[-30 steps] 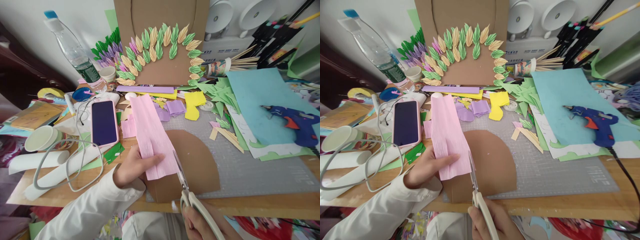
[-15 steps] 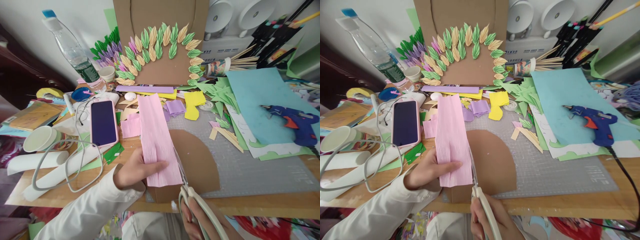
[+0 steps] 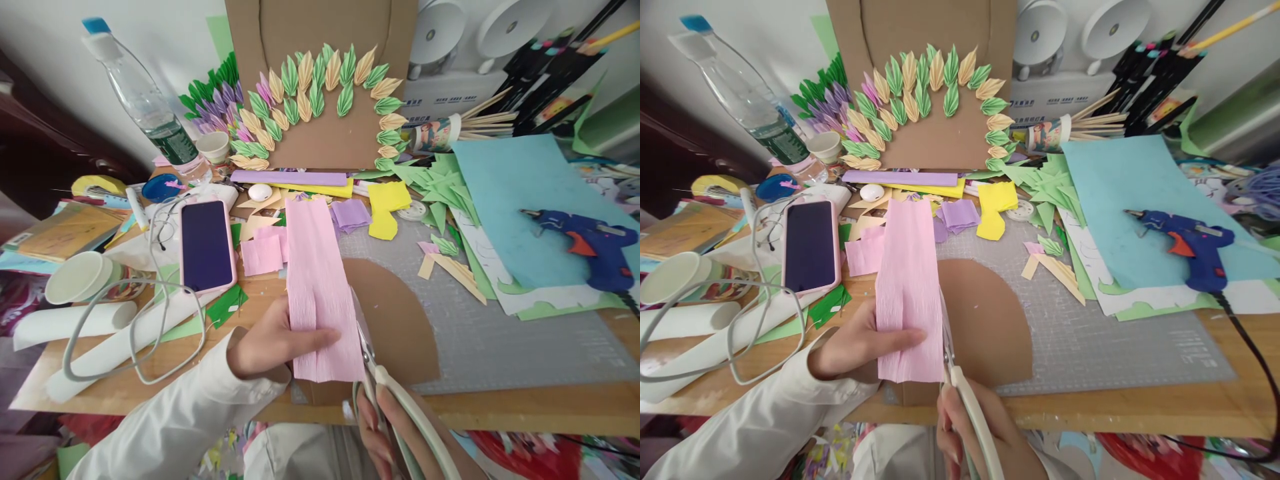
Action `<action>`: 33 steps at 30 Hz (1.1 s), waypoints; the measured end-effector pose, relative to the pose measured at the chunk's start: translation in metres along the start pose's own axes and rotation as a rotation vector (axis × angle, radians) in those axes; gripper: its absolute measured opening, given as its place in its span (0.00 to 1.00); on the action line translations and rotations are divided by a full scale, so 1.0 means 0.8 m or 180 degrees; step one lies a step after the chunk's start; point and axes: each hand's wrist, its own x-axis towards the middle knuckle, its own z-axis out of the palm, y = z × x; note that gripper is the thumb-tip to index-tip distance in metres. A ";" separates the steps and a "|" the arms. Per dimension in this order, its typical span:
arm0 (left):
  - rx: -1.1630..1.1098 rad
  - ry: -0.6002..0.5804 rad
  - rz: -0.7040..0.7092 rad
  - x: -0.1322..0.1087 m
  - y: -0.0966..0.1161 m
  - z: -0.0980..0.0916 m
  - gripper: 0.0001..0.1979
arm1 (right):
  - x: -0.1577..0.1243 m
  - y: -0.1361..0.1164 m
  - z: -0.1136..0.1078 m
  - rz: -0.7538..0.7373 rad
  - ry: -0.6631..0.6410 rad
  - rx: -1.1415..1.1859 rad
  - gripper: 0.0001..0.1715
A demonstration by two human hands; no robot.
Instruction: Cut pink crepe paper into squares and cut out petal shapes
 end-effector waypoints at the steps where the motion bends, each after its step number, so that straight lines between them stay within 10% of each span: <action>1: 0.0014 -0.0044 -0.0002 0.000 -0.001 0.000 0.09 | 0.002 0.001 -0.001 0.0000 -0.0006 -0.0005 0.35; 23: 0.0449 -0.0036 0.0206 0.003 -0.005 -0.007 0.12 | 0.005 -0.016 -0.012 -0.0381 0.0221 0.0073 0.32; 33: 0.0730 -0.1084 0.0509 -0.001 -0.005 -0.003 0.11 | -0.001 -0.061 -0.008 -0.0971 0.1064 -0.0795 0.20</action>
